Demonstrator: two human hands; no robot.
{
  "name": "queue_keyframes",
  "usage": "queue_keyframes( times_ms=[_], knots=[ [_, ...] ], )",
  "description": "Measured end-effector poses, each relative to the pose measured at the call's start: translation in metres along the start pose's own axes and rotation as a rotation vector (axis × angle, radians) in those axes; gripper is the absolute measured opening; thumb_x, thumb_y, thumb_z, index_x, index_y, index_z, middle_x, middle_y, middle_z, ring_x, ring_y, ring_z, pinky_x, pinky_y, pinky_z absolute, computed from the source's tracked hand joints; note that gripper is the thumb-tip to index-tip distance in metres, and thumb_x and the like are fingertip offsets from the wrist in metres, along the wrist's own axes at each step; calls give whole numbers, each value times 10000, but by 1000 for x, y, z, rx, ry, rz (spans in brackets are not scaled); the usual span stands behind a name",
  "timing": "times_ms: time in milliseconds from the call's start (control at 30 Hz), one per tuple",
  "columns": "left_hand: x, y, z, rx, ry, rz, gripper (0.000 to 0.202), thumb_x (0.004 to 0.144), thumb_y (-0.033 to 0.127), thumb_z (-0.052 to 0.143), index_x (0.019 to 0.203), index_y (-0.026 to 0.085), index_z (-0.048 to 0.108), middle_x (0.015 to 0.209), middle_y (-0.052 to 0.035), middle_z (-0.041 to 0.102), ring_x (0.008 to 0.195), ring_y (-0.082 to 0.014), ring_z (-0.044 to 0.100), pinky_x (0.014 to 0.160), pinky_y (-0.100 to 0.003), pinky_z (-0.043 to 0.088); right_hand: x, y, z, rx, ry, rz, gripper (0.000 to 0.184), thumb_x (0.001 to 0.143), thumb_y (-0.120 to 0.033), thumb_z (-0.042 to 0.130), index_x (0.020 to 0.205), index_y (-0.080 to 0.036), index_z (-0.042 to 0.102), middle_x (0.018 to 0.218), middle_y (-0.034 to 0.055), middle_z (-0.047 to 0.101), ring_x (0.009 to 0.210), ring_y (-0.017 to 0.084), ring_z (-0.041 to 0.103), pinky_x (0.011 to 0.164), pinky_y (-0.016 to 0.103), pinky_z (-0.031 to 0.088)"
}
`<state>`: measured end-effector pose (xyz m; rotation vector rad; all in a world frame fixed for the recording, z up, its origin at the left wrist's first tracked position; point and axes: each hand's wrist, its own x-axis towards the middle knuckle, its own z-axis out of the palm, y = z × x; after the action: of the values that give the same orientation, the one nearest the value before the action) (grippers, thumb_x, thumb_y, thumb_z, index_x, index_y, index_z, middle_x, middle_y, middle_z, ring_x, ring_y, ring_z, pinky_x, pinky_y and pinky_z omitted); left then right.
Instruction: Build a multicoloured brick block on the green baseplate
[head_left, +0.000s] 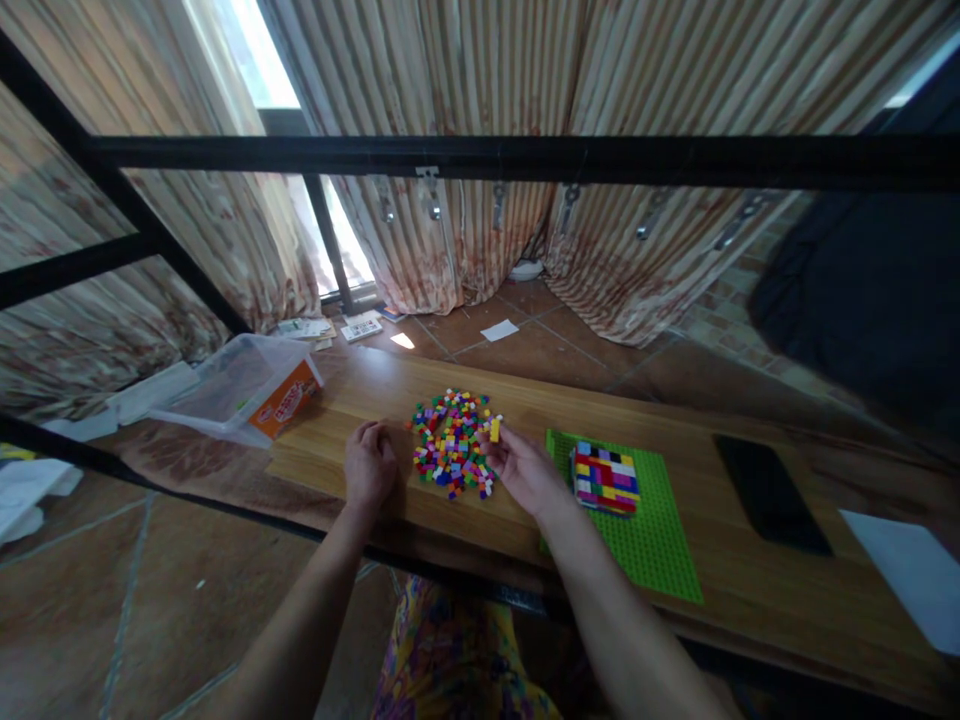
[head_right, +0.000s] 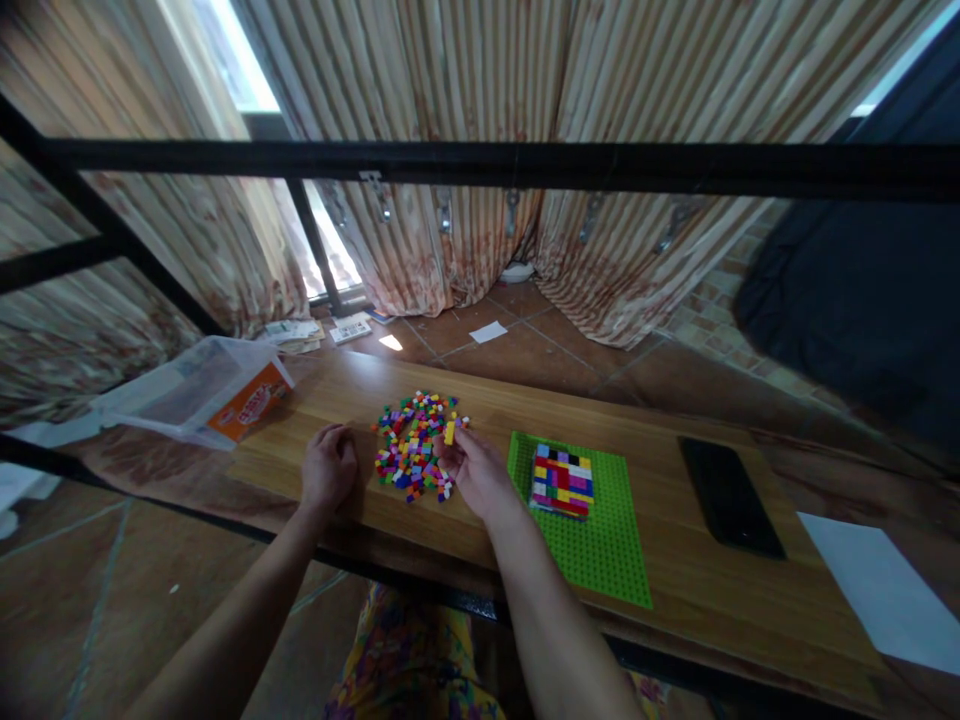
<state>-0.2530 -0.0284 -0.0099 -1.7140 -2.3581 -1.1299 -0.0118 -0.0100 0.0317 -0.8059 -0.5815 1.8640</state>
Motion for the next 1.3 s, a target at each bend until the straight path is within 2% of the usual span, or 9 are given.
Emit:
queue_keyframes(
  times_ms=[167, 333, 467, 633, 800, 1000, 1167, 1300],
  knots=[
    [1, 0, 0, -1, 0, 10, 273, 827, 205, 442, 975, 146, 663, 1122, -142, 637, 1094, -263, 575, 1007, -420, 454, -12, -2, 1, 84, 2, -14, 143, 722, -255, 775, 816, -185, 694, 781, 19, 735, 704, 106, 685, 635, 183, 566],
    [1, 0, 1, 18, 8, 22, 265, 826, 209, 445, 949, 145, 670, 1111, -140, 645, 1074, -265, 584, 995, -415, 466, -22, -1, -1, 84, 1, -30, 190, 677, -219, 806, 829, -186, 698, 813, 13, 736, 788, 122, 697, 719, 208, 571],
    [1, 0, 0, 26, 14, 30, 275, 825, 210, 442, 954, 135, 673, 1112, -147, 648, 1077, -270, 584, 989, -414, 470, -36, -2, -2, 19, 12, -57, 271, 659, -248, 814, 893, -182, 694, 809, 21, 734, 729, 122, 686, 677, 225, 560],
    [2, 0, -1, 43, -10, 36, 269, 821, 213, 449, 940, 137, 677, 1112, -147, 649, 1082, -274, 584, 989, -418, 471, -60, -14, -10, -184, 59, -177, 359, 698, -348, 784, 1011, -223, 662, 766, 1, 716, 623, 127, 650, 558, 244, 521],
    [2, 1, -1, 56, -4, 42, 273, 819, 211, 444, 945, 142, 676, 1105, -143, 648, 1073, -272, 588, 993, -424, 467, -80, -34, -31, -320, 208, -266, 324, 706, -401, 770, 967, -227, 689, 752, 0, 700, 550, 106, 594, 507, 240, 474],
    [3, 2, -2, 79, -21, 41, 284, 811, 213, 446, 948, 121, 676, 1116, -164, 644, 1081, -288, 581, 993, -436, 465, -97, -53, -69, -330, 320, -354, 283, 712, -393, 774, 941, -236, 723, 739, -4, 673, 602, 102, 575, 534, 235, 465],
    [4, 1, -2, 74, -12, 64, 268, 802, 208, 444, 920, 142, 675, 1083, -148, 648, 1052, -277, 587, 980, -430, 470, -101, -72, -100, -401, 404, -422, 333, 677, -420, 789, 942, -234, 711, 762, 3, 689, 606, 120, 600, 567, 275, 505],
    [4, 0, -2, 64, -5, 60, 264, 809, 217, 448, 924, 152, 676, 1077, -134, 645, 1053, -269, 585, 992, -430, 463, -101, -84, -113, -492, 456, -456, 362, 666, -457, 785, 931, -228, 693, 757, 10, 699, 611, 133, 624, 597, 301, 537]
  ],
)
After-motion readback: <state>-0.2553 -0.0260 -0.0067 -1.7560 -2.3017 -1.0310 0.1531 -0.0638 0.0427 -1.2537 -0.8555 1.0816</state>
